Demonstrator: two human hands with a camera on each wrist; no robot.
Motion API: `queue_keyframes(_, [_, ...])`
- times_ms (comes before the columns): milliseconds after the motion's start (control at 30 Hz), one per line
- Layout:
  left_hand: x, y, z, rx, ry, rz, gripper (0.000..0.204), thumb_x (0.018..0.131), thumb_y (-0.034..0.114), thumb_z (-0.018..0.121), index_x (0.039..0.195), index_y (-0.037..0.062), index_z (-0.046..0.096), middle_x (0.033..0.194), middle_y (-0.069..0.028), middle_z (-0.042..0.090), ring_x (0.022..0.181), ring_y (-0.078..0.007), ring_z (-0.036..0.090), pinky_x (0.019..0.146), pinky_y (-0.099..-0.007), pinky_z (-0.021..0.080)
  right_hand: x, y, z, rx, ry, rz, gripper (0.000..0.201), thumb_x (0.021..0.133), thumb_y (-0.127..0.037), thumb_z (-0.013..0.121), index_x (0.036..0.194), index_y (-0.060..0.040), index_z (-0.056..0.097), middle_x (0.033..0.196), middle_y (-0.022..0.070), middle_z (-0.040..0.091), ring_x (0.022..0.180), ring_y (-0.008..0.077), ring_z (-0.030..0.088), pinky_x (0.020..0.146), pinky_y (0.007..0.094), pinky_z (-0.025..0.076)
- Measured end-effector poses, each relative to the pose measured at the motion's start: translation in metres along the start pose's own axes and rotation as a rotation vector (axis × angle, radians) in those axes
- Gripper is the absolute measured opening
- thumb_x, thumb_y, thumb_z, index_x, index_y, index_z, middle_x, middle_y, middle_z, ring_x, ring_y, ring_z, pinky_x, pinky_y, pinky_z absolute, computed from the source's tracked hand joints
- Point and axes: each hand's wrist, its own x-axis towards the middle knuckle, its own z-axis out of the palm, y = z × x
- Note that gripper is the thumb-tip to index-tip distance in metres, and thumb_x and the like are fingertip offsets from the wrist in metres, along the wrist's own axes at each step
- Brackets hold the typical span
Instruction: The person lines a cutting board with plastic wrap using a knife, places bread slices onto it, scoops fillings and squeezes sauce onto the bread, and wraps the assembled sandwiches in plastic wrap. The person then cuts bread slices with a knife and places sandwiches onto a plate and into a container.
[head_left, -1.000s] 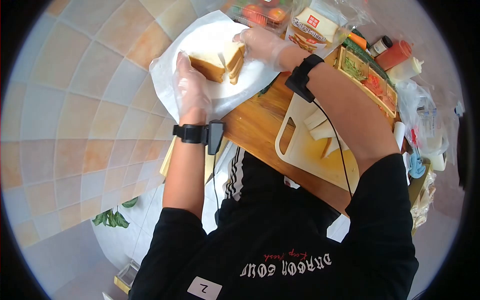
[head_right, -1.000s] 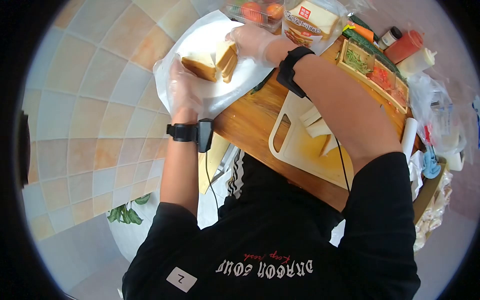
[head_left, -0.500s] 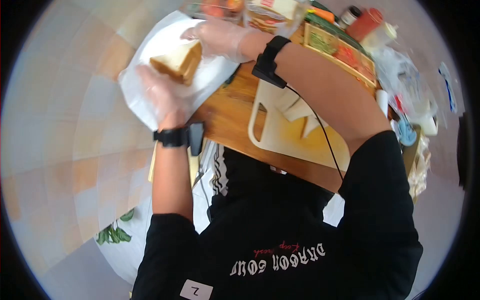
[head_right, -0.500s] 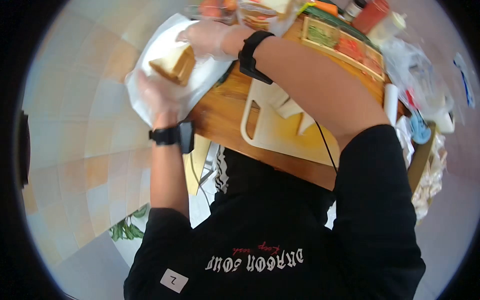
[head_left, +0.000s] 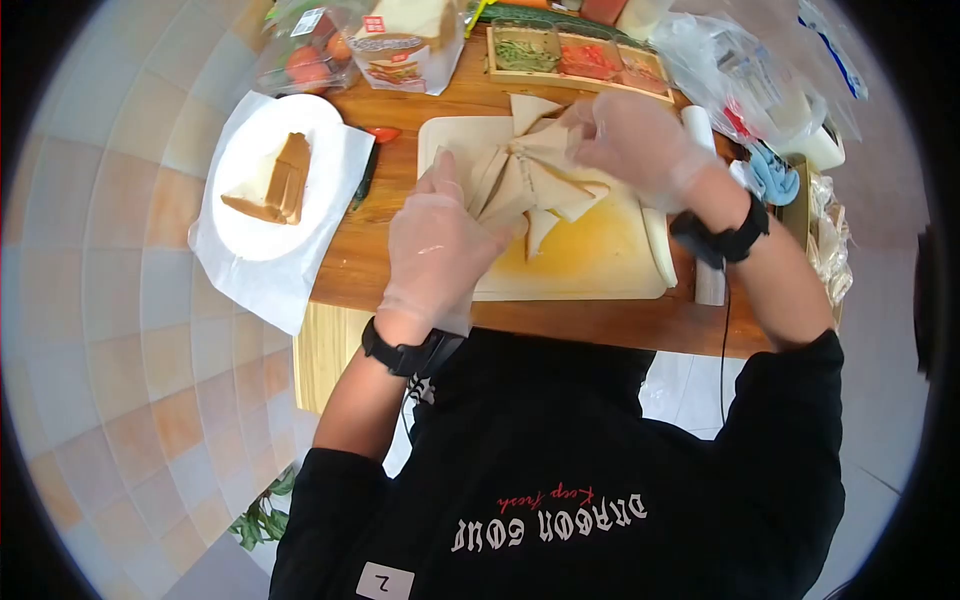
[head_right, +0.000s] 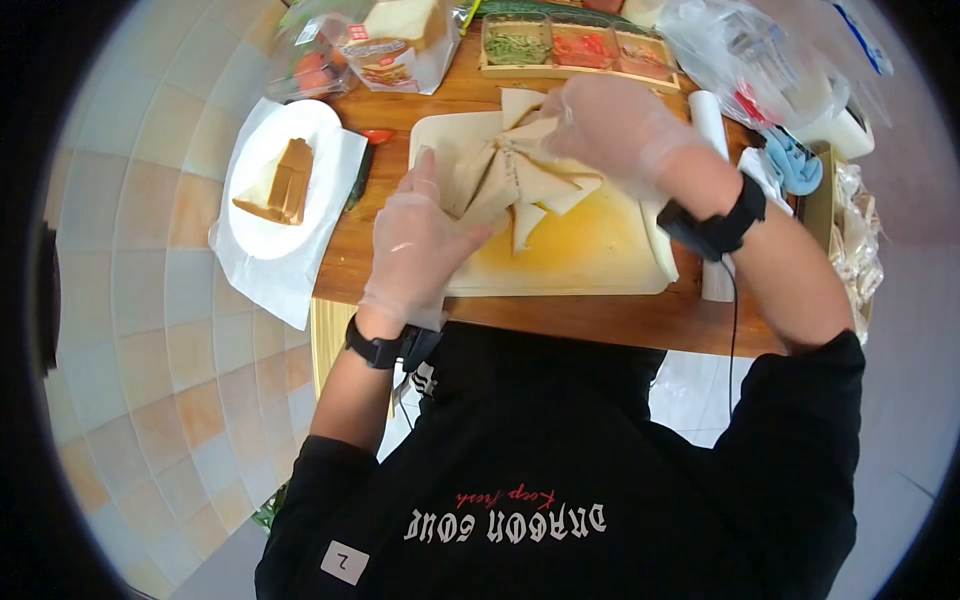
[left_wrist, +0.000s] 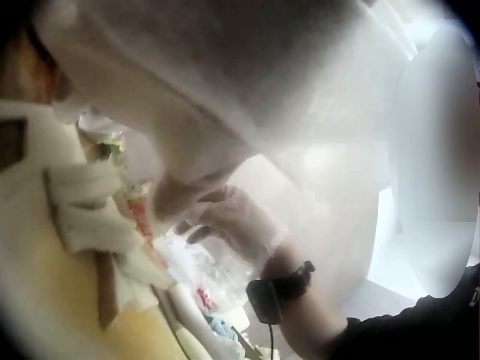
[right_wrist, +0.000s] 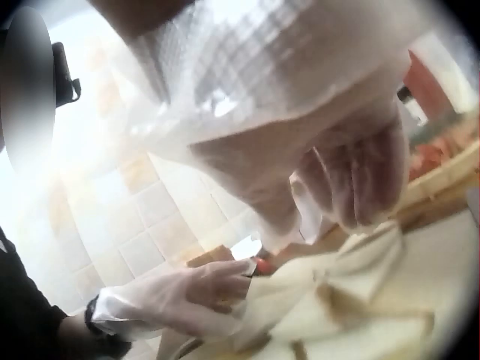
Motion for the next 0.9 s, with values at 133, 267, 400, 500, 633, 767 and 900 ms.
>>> queue_keyframes(133, [0.006,0.009,0.02,0.139,-0.064,-0.025,0.097,0.075,0.033,0.088,0.145,-0.0171,0.044,0.127,-0.0285,0.066,0.118,-0.0391,0.065,0.097,-0.0453,0.054,-0.025,0.001,0.04,0.06,-0.015,0.155,0.052,0.083,-0.032,0.079,0.124,-0.0013,0.072,0.099,0.018,0.075,0.093,0.0361,0.071,0.087,0.0419,0.055])
queue_keyframes(267, [0.013,0.022,0.025,0.143,-0.084,-0.016,0.09,0.075,0.033,0.088,0.144,-0.0115,0.05,0.123,-0.0266,0.069,0.113,-0.038,0.067,0.093,-0.0457,0.056,-0.029,0.003,0.065,0.119,0.012,0.167,0.039,0.087,-0.033,0.076,0.114,-0.005,0.078,0.104,0.0187,0.076,0.102,0.0344,0.071,0.113,0.0444,0.036])
queue_keyframes(400, [0.013,0.023,0.03,0.107,-0.024,-0.114,0.07,0.077,0.025,0.082,0.138,-0.0027,0.06,0.118,-0.0244,0.071,0.107,-0.0392,0.069,0.089,-0.046,0.057,-0.03,0.033,0.068,0.096,0.054,0.124,0.031,0.087,-0.02,0.074,0.113,-0.0025,0.076,0.096,0.0167,0.077,0.093,0.0353,0.072,0.094,0.0403,0.054])
queue_keyframes(500, [0.014,0.02,0.031,0.065,0.056,-0.128,0.063,0.077,0.019,0.077,0.135,-0.001,0.063,0.118,-0.0228,0.072,0.105,-0.0397,0.07,0.088,-0.0464,0.057,-0.04,0.048,0.054,0.352,0.06,0.122,0.025,0.088,-0.016,0.073,0.106,-0.0002,0.077,0.094,0.0175,0.077,0.09,0.035,0.073,0.087,0.0396,0.056])
queue_keyframes(633, [0.014,0.021,0.029,0.011,0.045,-0.163,0.059,0.077,0.019,0.077,0.132,0.0013,0.065,0.118,-0.021,0.071,0.104,-0.0399,0.07,0.088,-0.0467,0.057,-0.042,0.046,0.056,0.305,0.119,0.122,0.024,0.092,-0.021,0.069,0.104,-0.0018,0.078,0.095,0.018,0.077,0.092,0.0341,0.073,0.087,0.0398,0.056])
queue_keyframes(767, [0.014,0.029,0.027,0.122,-0.058,-0.212,0.061,0.076,0.019,0.078,0.133,0.0051,0.065,0.121,-0.02,0.07,0.105,-0.0395,0.069,0.088,-0.0478,0.057,-0.029,0.016,0.066,0.134,0.339,-0.052,0.03,0.095,-0.029,0.063,0.103,-0.0047,0.079,0.092,0.0165,0.076,0.092,0.0361,0.071,0.089,0.0428,0.055])
queue_keyframes(900, [0.016,0.028,0.026,0.129,0.025,-0.074,0.061,0.076,0.021,0.082,0.132,0.0078,0.065,0.126,-0.0163,0.068,0.111,-0.0376,0.067,0.087,-0.0486,0.058,-0.002,0.008,0.055,0.039,0.368,-0.062,0.039,0.095,-0.036,0.064,0.104,-0.0003,0.076,0.091,0.0195,0.073,0.084,0.041,0.068,0.081,0.0462,0.054])
